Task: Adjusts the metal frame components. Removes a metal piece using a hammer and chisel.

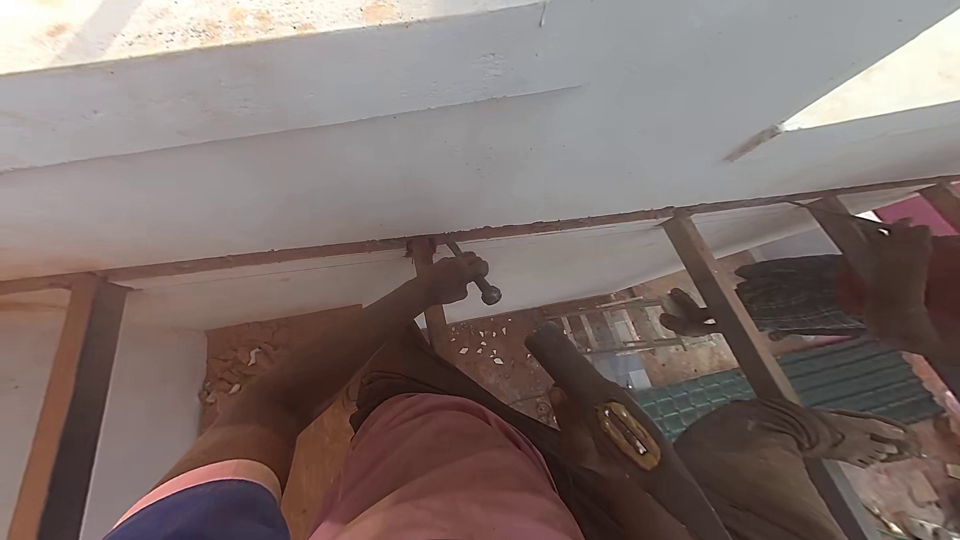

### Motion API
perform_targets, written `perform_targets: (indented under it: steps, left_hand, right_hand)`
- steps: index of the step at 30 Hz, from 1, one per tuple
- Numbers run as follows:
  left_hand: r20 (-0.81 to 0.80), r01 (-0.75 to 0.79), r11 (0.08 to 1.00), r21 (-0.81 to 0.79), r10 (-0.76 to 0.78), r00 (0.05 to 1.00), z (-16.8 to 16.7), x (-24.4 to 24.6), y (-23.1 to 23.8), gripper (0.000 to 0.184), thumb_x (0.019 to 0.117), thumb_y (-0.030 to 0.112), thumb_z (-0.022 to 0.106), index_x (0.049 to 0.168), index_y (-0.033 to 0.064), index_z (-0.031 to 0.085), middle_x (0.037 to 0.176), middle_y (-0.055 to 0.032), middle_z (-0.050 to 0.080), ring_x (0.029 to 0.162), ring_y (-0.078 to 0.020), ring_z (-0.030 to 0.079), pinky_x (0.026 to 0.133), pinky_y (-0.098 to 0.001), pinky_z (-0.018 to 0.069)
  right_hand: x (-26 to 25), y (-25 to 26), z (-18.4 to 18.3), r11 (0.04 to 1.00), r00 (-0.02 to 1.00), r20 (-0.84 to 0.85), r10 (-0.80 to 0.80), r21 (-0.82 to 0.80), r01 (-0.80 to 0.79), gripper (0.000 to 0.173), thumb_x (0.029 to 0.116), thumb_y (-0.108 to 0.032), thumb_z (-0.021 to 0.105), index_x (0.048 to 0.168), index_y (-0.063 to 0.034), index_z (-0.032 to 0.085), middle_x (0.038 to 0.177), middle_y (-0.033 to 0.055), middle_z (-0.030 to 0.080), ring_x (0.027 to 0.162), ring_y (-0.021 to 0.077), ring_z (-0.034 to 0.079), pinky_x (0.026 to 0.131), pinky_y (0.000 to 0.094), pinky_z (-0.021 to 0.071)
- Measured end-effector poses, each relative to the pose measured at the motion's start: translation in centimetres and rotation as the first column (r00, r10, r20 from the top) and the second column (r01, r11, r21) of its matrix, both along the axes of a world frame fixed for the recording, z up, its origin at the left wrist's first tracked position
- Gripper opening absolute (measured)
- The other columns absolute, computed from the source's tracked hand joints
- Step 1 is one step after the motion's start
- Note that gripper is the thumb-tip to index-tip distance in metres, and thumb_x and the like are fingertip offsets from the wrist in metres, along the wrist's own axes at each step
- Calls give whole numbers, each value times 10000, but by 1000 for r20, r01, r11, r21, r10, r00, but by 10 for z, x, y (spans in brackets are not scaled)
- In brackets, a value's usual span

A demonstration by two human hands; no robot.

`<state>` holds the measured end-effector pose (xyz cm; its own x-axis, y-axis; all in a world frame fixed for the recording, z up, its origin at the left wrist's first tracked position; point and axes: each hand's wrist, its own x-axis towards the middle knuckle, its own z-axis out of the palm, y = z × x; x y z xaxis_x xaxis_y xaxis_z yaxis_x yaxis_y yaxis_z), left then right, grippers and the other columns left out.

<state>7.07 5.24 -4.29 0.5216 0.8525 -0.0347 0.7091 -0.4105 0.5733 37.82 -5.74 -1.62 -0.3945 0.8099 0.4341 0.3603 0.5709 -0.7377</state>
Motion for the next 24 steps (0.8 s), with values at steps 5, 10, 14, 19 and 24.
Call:
perform_targets:
  steps: [5, 10, 14, 19, 24]
  left_hand:
    - [1, -15, 993, 115, 15, 1000, 7, 3, -13, 228, 836, -171, 599, 1020, -58, 673, 1088, -221, 691, 1123, -407, 656, 932, -533, 538]
    - [24, -84, 981, 174, 81, 996, 7, -6, -11, 180, 850, -159, 594, 983, -60, 666, 1047, -217, 687, 1070, -386, 675, 871, -509, 573]
    - [25, -96, 974, 204, 93, 995, 4, -5, -12, 179, 844, -156, 603, 970, -48, 672, 1030, -206, 693, 1059, -378, 680, 864, -502, 575]
    - [21, -107, 978, 177, 104, 994, 8, -2, -9, 189, 841, -156, 606, 980, -47, 674, 1025, -205, 689, 1052, -381, 677, 866, -505, 570]
    - [21, -139, 983, 122, 138, 990, 10, 1, 2, 212, 850, -153, 597, 1021, -53, 672, 1048, -213, 683, 1022, -387, 685, 808, -534, 574]
  right_hand:
    - [-7, 2, 22, 994, 999, -16, -41, 100, 43, 372, 1035, -412, 578, 905, -76, 670, 743, 39, 681, 693, 35, 673, 644, 195, 561]
    - [1, 0, 4, 999, 1000, -13, -22, 32, 23, 397, 1043, -405, 553, 893, -57, 671, 725, 46, 667, 661, 49, 660, 614, 223, 558]
    - [-2, 0, 3, 999, 999, -7, -33, 10, 33, 379, 1035, -404, 578, 1039, -51, 716, 837, 57, 728, 779, 34, 701, 732, 231, 591]
    - [-2, 3, 8, 1000, 999, 16, -30, 3, 30, 405, 1039, -419, 562, 1055, -42, 710, 848, 67, 732, 788, 49, 708, 735, 241, 593]
    - [19, 8, -46, 999, 984, -179, 26, 51, -17, 374, 1068, -385, 540, 942, -62, 681, 747, 40, 652, 655, 68, 628, 624, 234, 529]
